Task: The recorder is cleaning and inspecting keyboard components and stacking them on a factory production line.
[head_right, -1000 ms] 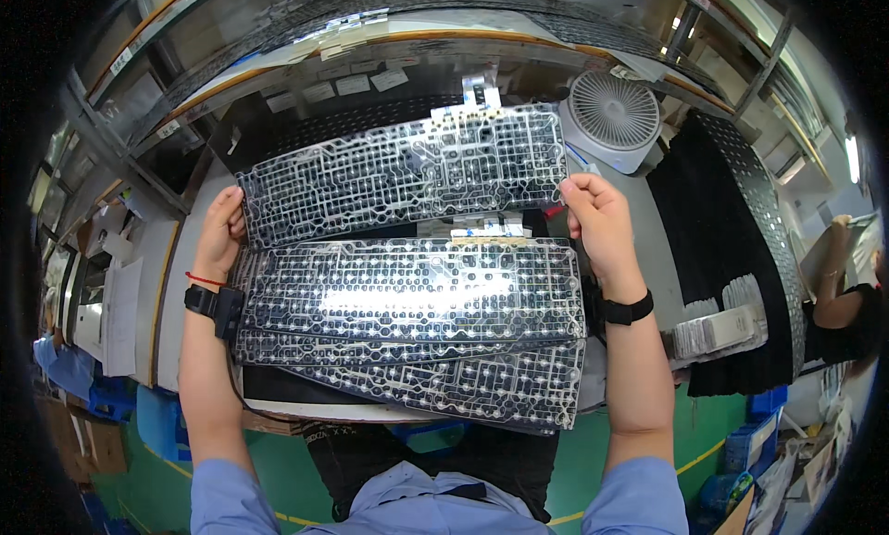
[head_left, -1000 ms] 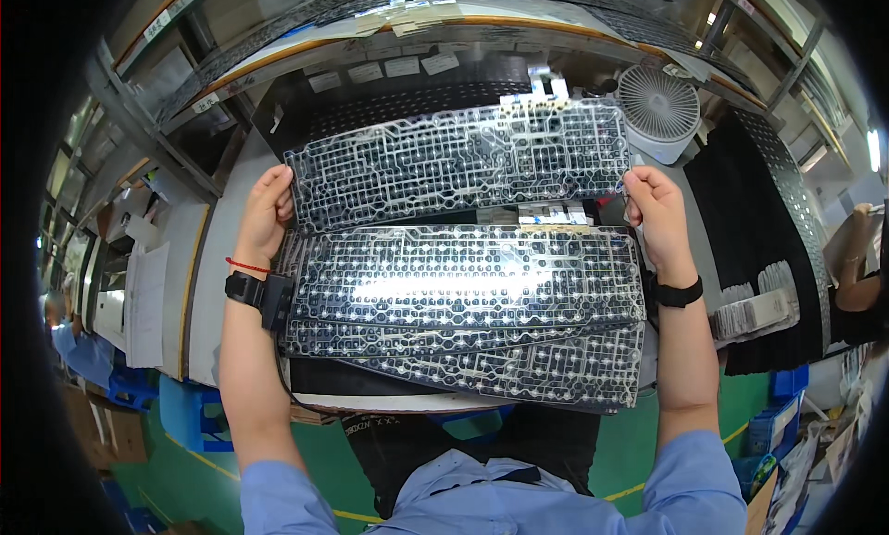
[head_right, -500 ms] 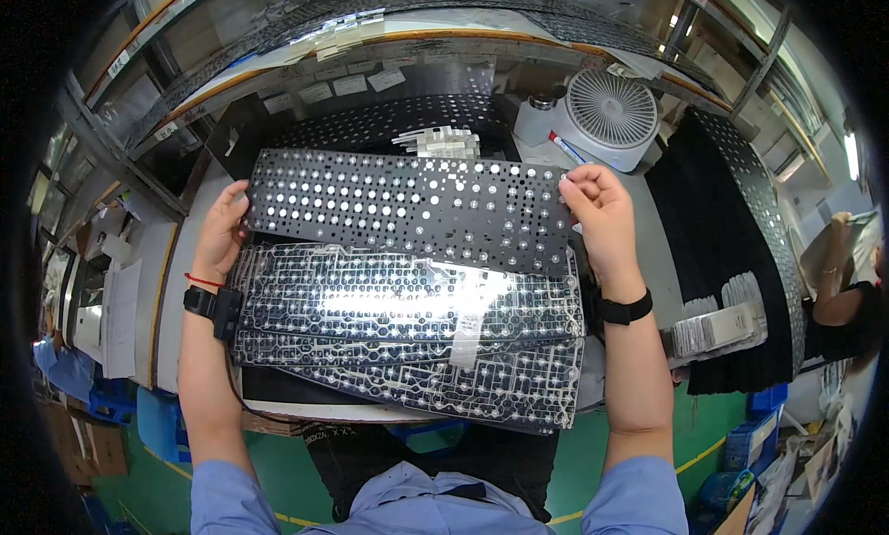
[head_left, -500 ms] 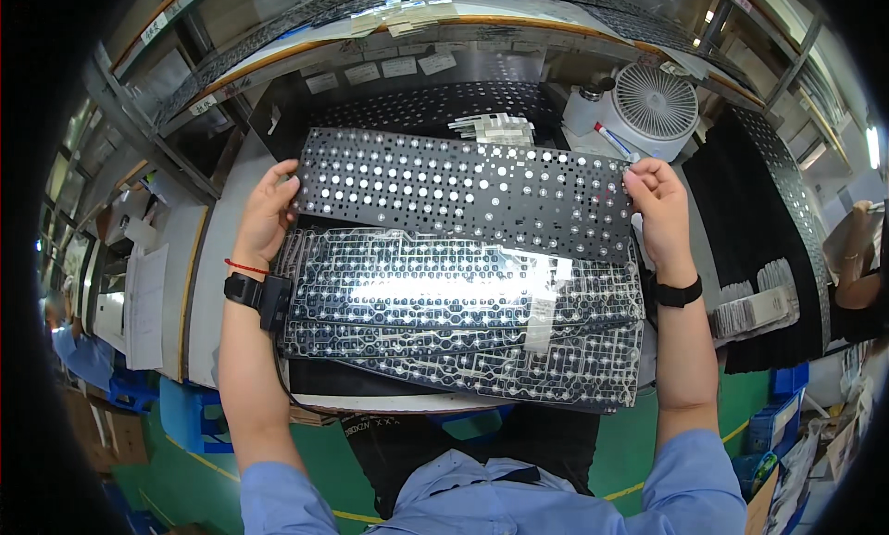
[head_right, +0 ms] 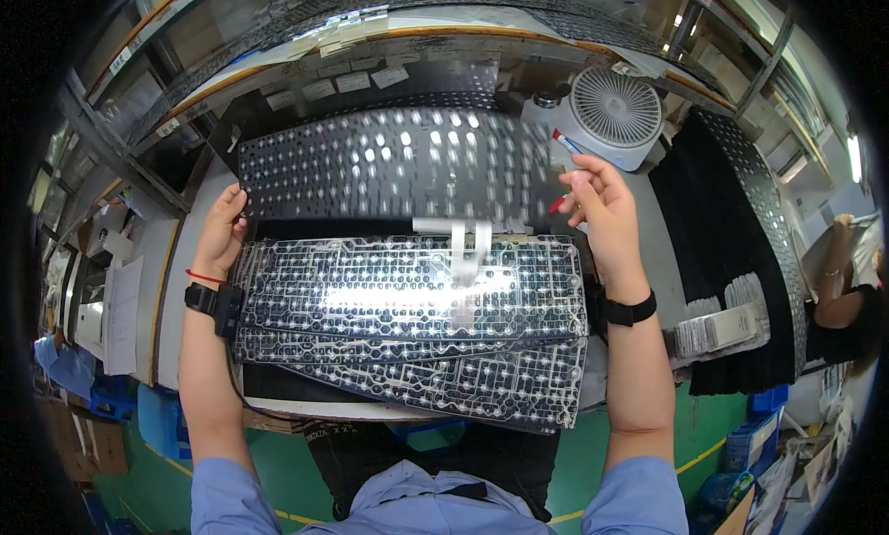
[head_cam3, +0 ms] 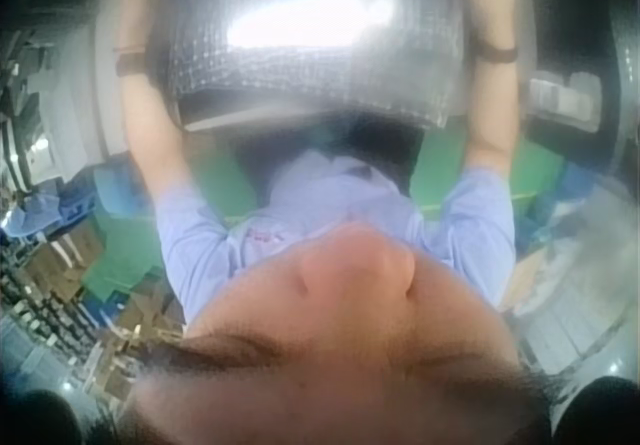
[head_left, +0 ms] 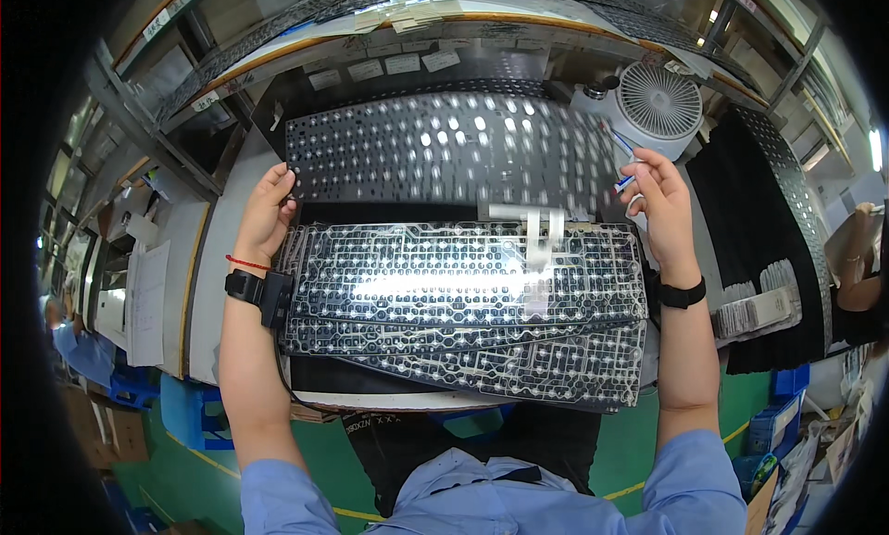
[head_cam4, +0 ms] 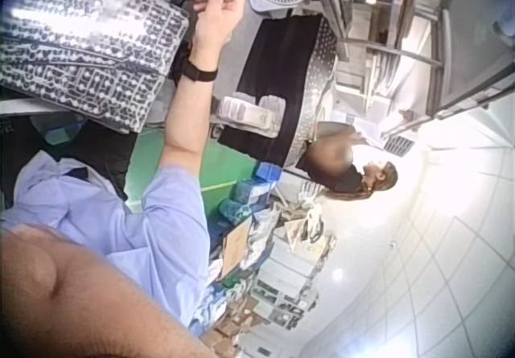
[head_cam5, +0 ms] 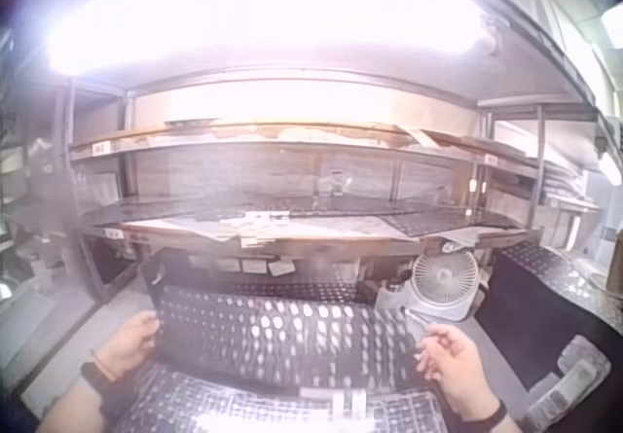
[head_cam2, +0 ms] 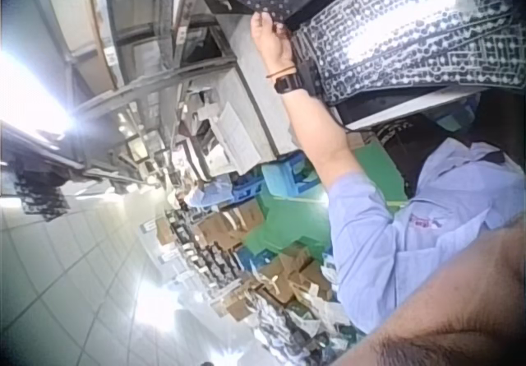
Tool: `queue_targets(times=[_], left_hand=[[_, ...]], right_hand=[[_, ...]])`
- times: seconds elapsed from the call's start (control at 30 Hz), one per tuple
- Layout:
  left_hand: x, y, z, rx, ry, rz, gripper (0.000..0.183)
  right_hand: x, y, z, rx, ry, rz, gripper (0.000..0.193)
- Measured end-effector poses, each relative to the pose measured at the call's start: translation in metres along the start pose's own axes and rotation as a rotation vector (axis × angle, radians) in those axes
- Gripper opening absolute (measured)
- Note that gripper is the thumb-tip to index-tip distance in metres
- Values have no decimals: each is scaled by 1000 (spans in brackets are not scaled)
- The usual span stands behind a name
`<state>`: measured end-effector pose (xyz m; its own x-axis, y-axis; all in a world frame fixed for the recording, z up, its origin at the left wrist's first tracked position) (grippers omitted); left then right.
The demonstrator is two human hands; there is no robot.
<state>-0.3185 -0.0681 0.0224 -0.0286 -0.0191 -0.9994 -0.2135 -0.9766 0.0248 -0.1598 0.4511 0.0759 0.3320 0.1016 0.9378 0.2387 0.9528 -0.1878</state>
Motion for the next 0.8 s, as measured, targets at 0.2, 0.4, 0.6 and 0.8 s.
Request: queue_targets(times=[0.2,0.4,0.6,0.8], left_hand=[[-11,-4,0,-218,-33,-195,40],[-9,-1,-3,-75,-12,-95,41],[-9,-11,-6,-10,15,-10,39],[-14,-25,-11,53,16,67,39]], right_hand=[[-28,11,1,141,-282,-352,27],[-18,-14,-12,421,-354,-215,24],[-11,-19,-13,358,-275,-280,16],[-14,-14,-7,318,-164,-286,9]])
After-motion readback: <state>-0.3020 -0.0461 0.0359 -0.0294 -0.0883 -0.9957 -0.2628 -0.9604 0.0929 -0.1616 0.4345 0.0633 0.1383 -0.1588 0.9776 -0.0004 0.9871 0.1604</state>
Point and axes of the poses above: each hand's wrist, its own z-axis towards the middle knuckle, its own y-axis out of the back of the hand, x = y × z, the point moved 7 cm from there along z, towards the middle knuckle, and after that the axes turned 12 degrees about z, right-handed, at the moved point
